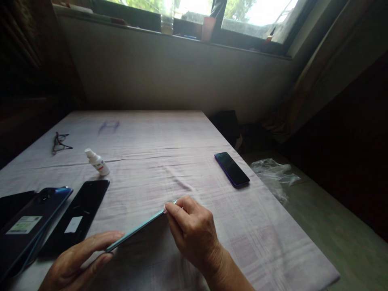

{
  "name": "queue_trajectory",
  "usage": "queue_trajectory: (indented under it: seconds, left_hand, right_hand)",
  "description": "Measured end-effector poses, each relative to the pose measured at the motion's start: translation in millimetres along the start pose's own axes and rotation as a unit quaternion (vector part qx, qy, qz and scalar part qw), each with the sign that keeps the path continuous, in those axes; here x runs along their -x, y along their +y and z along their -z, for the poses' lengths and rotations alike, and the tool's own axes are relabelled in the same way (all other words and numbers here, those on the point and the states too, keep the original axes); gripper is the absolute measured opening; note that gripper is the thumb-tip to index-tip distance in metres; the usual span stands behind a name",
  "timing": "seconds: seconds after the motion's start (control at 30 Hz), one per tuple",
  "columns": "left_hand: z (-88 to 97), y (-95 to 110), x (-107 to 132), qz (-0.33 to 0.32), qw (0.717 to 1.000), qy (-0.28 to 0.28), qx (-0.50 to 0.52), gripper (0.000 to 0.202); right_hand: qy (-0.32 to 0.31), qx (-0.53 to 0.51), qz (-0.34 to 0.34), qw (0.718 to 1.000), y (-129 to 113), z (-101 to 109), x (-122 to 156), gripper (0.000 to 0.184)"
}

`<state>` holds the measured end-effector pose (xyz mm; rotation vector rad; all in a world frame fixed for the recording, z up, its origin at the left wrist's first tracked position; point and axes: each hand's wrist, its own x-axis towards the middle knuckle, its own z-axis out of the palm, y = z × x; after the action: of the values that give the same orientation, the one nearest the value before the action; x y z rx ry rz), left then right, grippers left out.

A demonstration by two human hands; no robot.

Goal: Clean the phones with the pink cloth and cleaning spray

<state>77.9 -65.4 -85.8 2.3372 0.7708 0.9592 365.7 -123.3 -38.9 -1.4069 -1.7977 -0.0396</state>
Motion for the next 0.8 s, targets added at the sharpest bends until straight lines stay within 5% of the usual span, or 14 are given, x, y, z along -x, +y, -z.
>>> queue_trajectory:
  seconds: [0.53,0.8]
  left_hand:
    - [-0.3,1.5,-5.4,-0.035,0.999,0.012,0.007,0.026]
    - [-0.5,1.7,-6.0,-0.029,0.999,0.040,0.005,0.023]
  right_hand:
    - [0.002,0.002,0.037,0.999,-7.6,-6.8,0.3,0.018]
    - [0.024,0.048,0.024,0.998,6.7,-1.8,1.5,0.018]
